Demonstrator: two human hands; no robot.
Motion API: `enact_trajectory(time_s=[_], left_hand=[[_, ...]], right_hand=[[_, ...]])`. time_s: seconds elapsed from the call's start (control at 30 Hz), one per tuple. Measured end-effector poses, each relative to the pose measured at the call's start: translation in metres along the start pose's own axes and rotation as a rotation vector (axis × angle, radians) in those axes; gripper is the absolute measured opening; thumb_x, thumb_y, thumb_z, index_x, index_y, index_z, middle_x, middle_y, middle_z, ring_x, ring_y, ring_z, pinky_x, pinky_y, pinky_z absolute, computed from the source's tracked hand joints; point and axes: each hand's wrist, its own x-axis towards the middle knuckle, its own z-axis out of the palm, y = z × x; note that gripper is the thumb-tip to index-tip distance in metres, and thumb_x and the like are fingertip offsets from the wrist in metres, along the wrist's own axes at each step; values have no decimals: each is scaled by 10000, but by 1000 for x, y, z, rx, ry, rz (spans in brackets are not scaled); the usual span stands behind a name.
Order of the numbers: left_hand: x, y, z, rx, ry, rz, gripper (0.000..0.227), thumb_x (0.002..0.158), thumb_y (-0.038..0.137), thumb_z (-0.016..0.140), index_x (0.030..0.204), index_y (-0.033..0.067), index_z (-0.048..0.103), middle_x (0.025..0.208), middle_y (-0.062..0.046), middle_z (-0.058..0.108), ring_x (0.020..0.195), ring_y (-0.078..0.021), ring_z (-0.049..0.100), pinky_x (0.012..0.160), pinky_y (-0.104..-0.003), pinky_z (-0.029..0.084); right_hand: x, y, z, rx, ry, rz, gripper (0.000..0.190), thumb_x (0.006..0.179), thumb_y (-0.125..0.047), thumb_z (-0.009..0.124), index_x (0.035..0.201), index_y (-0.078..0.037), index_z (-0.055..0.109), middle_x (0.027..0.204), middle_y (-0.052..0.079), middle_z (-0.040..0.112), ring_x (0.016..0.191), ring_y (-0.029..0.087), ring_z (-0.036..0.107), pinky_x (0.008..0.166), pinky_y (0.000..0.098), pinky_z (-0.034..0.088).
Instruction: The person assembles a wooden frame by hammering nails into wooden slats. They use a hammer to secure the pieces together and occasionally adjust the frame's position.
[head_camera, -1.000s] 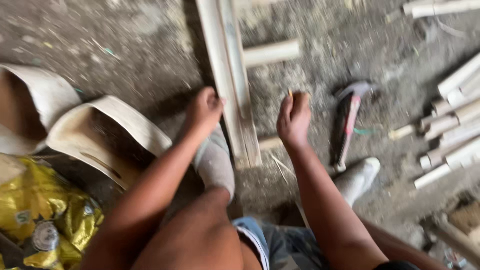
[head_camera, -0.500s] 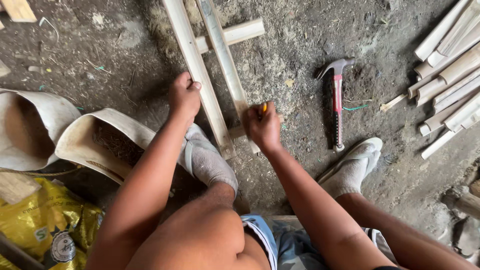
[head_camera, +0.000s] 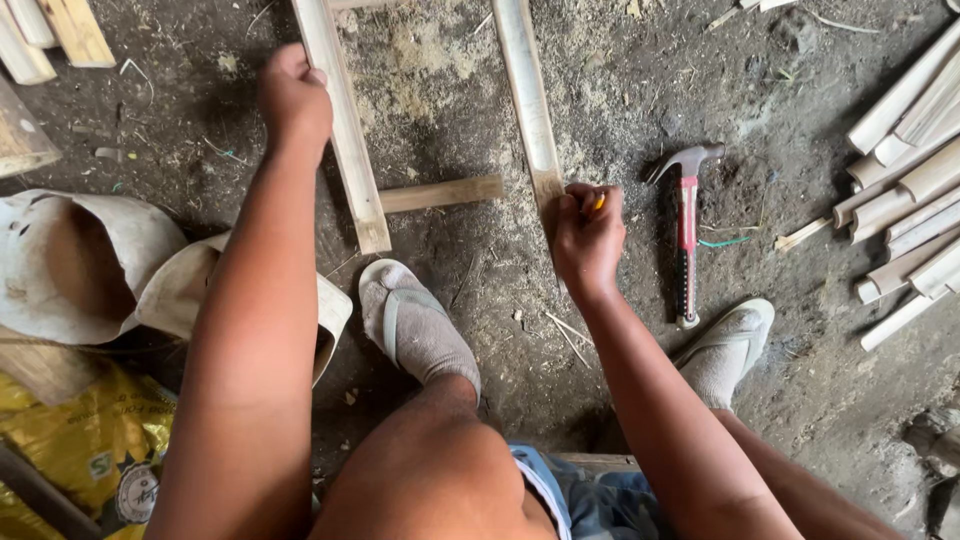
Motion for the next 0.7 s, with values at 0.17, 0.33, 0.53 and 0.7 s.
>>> enact_trajectory(time_s=[0.17, 0.33, 0.53, 0.7], left_hand=[[-36, -22, 1, 395, 89, 50, 319, 980, 64, 638, 1270, -30, 544, 1290, -206, 621, 1192, -270, 643, 1018, -415, 541], [-106, -57, 11, 397, 158, 90, 649, 884, 167, 757, 1412, -57, 453, 1335, -304, 557, 1235, -423, 566, 1031, -486, 471], [-145, -90, 9, 579, 35, 111, 482, 837, 241, 802, 1179, -36, 607, 1210, -307, 661, 1179, -471, 618, 1036, -505, 490], [-148, -89, 0, 640, -20, 198, 517, 792, 265, 847, 1137, -36, 607, 1141, -292, 697, 1087, -468, 677, 976, -512, 538]], right_hand=[[-15, -4, -20, -37, 95, -38, 164, 1010, -46, 667, 1018, -19, 505, 949, 128, 729, 804, 192, 697, 731, 332, 574], [-26, -23, -47, 29, 106, 9, 149, 969, -32, 656, 1001, -23, 511, 873, 107, 712, 752, 176, 690, 709, 318, 533], [-26, -37, -81, 224, 110, -142, 175, 910, 40, 611, 1030, -10, 494, 919, 113, 689, 825, 182, 650, 779, 303, 538], [-30, -48, -93, 206, 94, -139, 199, 895, 41, 615, 1004, -20, 460, 916, 92, 682, 839, 152, 666, 793, 272, 535]])
